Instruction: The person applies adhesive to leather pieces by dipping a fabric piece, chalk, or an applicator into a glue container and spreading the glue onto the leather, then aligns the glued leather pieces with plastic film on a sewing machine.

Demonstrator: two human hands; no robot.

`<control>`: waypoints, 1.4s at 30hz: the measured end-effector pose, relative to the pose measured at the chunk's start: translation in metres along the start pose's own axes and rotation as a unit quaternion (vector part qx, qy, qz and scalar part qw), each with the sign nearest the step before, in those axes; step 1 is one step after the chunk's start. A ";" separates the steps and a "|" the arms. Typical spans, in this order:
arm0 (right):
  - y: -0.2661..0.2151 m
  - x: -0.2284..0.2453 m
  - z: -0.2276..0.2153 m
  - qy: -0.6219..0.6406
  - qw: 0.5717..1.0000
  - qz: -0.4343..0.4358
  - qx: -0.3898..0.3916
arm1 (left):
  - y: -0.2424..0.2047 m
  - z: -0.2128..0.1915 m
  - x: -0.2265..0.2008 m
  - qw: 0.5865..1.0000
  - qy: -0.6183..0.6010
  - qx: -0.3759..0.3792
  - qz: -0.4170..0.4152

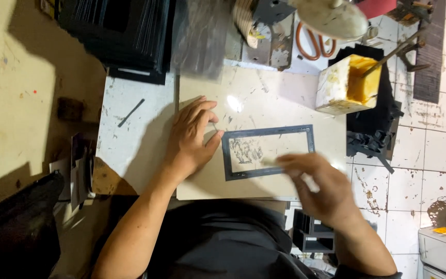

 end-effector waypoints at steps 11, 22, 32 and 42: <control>0.063 -0.125 0.012 -0.127 0.983 0.047 -0.122 | -0.045 0.008 -0.062 0.991 0.055 0.067 0.105; 0.056 -0.137 0.023 -0.207 0.975 -0.043 -0.073 | -0.035 -0.017 -0.061 0.965 0.167 0.200 0.029; -0.001 -0.071 0.011 -0.179 0.965 0.154 -0.117 | 0.123 -0.057 -0.004 0.972 0.193 0.120 -0.062; -0.018 -0.046 0.022 -0.068 0.955 0.257 -0.130 | 0.162 -0.046 0.010 0.942 0.296 0.144 0.060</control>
Point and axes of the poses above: each hand's wrist, its own y-axis towards the middle knuckle, its own z-axis out of the palm, x = y × z, the point moved 1 cm from there along y, towards the middle knuckle, and after that the axes turned 12 degrees about -z, right-handed, at the moved point
